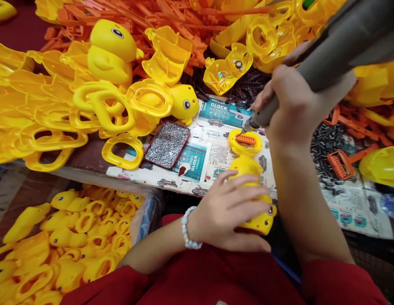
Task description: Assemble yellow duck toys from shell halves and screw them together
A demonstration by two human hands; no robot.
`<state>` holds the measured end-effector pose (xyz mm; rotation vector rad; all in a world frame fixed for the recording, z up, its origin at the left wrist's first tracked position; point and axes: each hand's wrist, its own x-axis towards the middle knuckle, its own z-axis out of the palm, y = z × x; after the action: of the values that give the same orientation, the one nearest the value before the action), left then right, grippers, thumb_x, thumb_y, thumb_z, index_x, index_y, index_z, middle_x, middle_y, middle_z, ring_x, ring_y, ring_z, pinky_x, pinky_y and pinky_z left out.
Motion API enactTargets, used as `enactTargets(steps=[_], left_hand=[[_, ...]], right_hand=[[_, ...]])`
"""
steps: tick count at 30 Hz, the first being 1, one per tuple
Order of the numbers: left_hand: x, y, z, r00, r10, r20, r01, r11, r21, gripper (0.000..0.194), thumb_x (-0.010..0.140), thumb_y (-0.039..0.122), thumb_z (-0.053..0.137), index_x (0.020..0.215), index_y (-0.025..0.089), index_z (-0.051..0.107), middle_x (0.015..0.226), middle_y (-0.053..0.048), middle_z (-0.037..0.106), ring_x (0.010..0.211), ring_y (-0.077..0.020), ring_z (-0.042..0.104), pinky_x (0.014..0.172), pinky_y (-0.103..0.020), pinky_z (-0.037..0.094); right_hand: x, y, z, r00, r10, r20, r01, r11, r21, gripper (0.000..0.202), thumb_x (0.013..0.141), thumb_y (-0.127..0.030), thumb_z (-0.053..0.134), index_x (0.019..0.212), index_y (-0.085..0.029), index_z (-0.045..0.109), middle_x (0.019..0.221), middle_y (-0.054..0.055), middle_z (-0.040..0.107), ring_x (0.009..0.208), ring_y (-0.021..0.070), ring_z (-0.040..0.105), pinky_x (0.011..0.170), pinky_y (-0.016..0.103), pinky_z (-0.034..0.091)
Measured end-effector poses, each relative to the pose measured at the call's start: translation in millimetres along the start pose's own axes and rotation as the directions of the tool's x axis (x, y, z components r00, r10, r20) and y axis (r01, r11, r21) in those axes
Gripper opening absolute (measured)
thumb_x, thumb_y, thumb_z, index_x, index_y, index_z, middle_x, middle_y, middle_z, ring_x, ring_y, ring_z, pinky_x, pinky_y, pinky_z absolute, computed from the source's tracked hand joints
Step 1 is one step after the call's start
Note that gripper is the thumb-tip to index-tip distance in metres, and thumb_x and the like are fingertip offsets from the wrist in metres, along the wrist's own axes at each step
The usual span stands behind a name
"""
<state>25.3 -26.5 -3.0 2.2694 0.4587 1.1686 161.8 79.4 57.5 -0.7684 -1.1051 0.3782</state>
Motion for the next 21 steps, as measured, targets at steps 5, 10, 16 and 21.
enactTargets(steps=[5,10,16,21], left_hand=[[-1.8,5.6,12.4,0.992,0.086,0.093,-0.088,0.996,0.025,0.04,0.087,0.05,0.052,0.101,0.015,0.063,0.112,-0.006,0.07,0.118,-0.0221,0.056,0.11,-0.039,0.031],[1.3,-3.4,22.8,0.995,0.073,0.061,-0.071,0.997,-0.04,0.029,0.086,0.037,0.051,0.098,0.014,0.064,0.106,-0.006,0.072,0.108,-0.0216,0.062,0.1,-0.039,0.043],[4.2,-2.0,30.8,0.998,0.055,-0.039,-0.061,0.984,-0.166,0.019,0.078,0.022,0.05,0.086,0.012,0.065,0.093,-0.008,0.073,0.094,-0.0178,0.066,0.089,-0.03,0.054],[2.9,-6.3,31.5,0.996,0.07,-0.059,-0.078,0.985,-0.155,0.02,0.076,0.021,0.05,0.085,0.012,0.066,0.094,-0.008,0.073,0.093,-0.0176,0.066,0.091,-0.03,0.053]], right_hand=[[3.8,18.1,2.0,0.996,-0.073,0.045,0.073,0.997,-0.013,0.007,0.067,-0.013,0.051,0.07,-0.016,0.046,0.056,-0.004,0.039,0.037,0.0126,0.044,0.03,0.024,0.032],[-5.7,19.2,1.0,0.993,-0.06,0.105,0.072,0.991,-0.116,0.013,0.072,-0.01,0.048,0.066,-0.017,0.039,0.055,-0.004,0.036,0.04,0.011,0.044,0.035,0.021,0.032],[-7.0,29.7,-2.6,0.99,0.094,0.107,-0.056,0.946,-0.319,0.016,0.077,-0.019,0.05,0.069,-0.017,0.036,0.052,-0.003,0.033,0.043,0.0089,0.042,0.039,0.019,0.034],[-16.9,26.1,-1.1,0.995,0.093,0.037,-0.081,0.965,-0.249,0.02,0.078,-0.025,0.055,0.074,-0.018,0.037,0.054,-0.004,0.036,0.043,0.0097,0.042,0.04,0.02,0.035]])
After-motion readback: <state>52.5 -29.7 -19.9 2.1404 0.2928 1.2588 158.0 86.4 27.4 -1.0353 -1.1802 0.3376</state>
